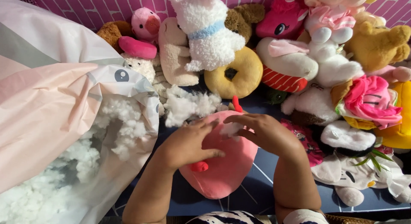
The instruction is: Stuffing a pink heart-shaped plush toy with white fiberfill using hands and a wooden stick to pack it tightly.
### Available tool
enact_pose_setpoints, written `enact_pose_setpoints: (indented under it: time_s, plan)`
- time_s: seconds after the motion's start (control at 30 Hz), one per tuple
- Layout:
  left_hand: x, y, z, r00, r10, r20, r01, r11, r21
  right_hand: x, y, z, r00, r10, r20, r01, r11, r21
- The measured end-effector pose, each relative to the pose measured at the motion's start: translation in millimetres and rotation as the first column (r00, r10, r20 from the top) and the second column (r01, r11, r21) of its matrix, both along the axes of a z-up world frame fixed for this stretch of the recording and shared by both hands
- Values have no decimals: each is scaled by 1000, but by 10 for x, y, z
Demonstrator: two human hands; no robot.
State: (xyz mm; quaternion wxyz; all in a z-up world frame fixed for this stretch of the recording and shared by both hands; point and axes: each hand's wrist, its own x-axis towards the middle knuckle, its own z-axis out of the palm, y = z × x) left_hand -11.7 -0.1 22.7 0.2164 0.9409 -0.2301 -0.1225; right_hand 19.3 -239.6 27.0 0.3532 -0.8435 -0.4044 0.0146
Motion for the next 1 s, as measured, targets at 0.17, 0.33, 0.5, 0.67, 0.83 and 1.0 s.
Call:
enact_pose_setpoints:
  time_s: [0.17, 0.33, 0.5, 0.67, 0.83, 1.0]
  plan:
    - [130, -167, -331, 994, 27, -110, 3, 965, 263, 135, -22, -406, 993, -96, 62, 106, 975, -194]
    - [188, -290, -509, 995, 75, -62, -57, 966, 250, 4, 24, -143, 994, -85, -69, 64, 963, -261]
    - [165, -285, -405, 991, 81, -108, -57, 977, 206, 80, 15, -325, 984, -107, -142, 60, 952, -299]
    - [157, -317, -228, 979, 94, -182, -50, 971, 235, 132, 212, -474, 994, -105, -30, 88, 934, -346]
    - [242, -332, -268, 962, 147, -231, -66, 943, 326, 422, 528, -1137, 954, -79, 289, 168, 940, -298]
    - [259, -250, -297, 962, 122, -245, -64, 971, 230, 281, 235, -576, 991, -70, 110, 86, 986, -145]
